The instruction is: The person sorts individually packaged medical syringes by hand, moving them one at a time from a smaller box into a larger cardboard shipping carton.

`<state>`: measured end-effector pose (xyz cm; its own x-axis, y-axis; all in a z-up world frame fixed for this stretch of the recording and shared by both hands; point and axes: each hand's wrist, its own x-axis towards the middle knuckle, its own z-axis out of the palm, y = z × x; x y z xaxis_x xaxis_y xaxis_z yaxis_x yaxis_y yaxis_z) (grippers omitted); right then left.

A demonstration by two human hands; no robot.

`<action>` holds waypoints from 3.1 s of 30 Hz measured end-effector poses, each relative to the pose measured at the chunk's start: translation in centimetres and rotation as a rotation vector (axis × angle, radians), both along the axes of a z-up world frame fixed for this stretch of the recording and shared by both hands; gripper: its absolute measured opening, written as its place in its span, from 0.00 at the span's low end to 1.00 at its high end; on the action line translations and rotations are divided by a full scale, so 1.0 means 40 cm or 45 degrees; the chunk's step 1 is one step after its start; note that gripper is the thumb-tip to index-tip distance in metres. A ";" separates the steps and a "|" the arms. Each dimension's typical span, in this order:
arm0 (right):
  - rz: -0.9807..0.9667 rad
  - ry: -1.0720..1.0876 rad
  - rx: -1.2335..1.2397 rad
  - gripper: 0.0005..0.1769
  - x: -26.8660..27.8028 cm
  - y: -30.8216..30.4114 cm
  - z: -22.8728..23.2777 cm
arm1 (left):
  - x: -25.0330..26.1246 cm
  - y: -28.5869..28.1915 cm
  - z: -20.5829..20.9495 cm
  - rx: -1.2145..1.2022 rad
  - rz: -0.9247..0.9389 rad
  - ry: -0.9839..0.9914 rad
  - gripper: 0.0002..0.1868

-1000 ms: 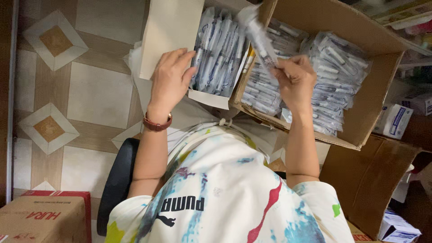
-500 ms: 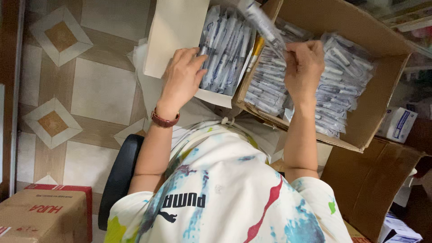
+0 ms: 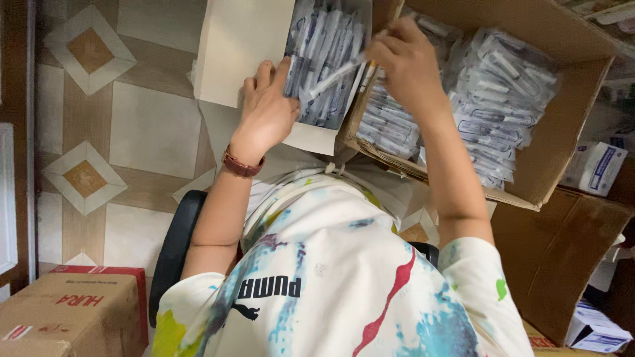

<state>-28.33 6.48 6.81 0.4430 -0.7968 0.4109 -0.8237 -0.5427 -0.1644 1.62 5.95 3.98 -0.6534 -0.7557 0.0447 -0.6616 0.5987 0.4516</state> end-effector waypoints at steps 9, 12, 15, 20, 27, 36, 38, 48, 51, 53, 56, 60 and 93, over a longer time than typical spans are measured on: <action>0.287 0.208 -0.257 0.02 0.070 -0.160 -0.082 | 0.002 0.018 -0.001 -0.055 -0.038 -0.054 0.08; 0.283 0.243 -0.177 0.03 0.116 -0.170 -0.136 | 0.008 0.020 0.004 0.000 -0.029 0.004 0.09; 0.334 0.213 -0.105 0.08 0.140 -0.165 -0.173 | 0.031 0.008 0.021 -0.027 -0.076 0.020 0.07; 0.317 0.110 0.075 0.17 0.151 -0.173 -0.212 | 0.010 -0.022 0.044 0.089 0.020 0.160 0.16; 0.116 -0.312 0.204 0.31 0.032 -0.139 -0.145 | -0.036 -0.072 0.024 -0.117 -0.029 0.051 0.31; -0.174 -0.529 0.406 0.15 -0.197 0.034 -0.094 | -0.089 -0.113 -0.156 -0.379 -0.084 -0.395 0.15; -0.206 -0.532 0.492 0.14 -0.242 0.055 -0.130 | -0.094 -0.124 -0.163 -0.372 -0.086 -0.400 0.11; -0.361 0.048 1.081 0.20 -0.355 0.117 -0.380 | -0.083 -0.096 -0.009 -0.193 -0.114 -0.302 0.31; -0.389 0.254 1.112 0.22 -0.335 0.116 -0.448 | -0.088 -0.055 0.053 -0.254 -0.030 -0.293 0.29; -0.404 0.321 0.933 0.21 -0.351 0.114 -0.512 | -0.124 -0.017 0.069 -0.198 -0.005 -0.098 0.24; -0.433 0.349 0.608 0.18 -0.377 0.088 -0.631 | -0.181 0.070 0.070 -0.049 -0.129 0.250 0.22; -0.446 0.695 0.613 0.17 -0.404 0.041 -0.696 | -0.251 0.182 0.047 -0.001 -0.303 0.402 0.20; -0.625 -1.128 0.626 0.04 -0.245 0.219 -0.068 | -0.114 -0.067 -0.078 -0.279 -0.413 0.020 0.23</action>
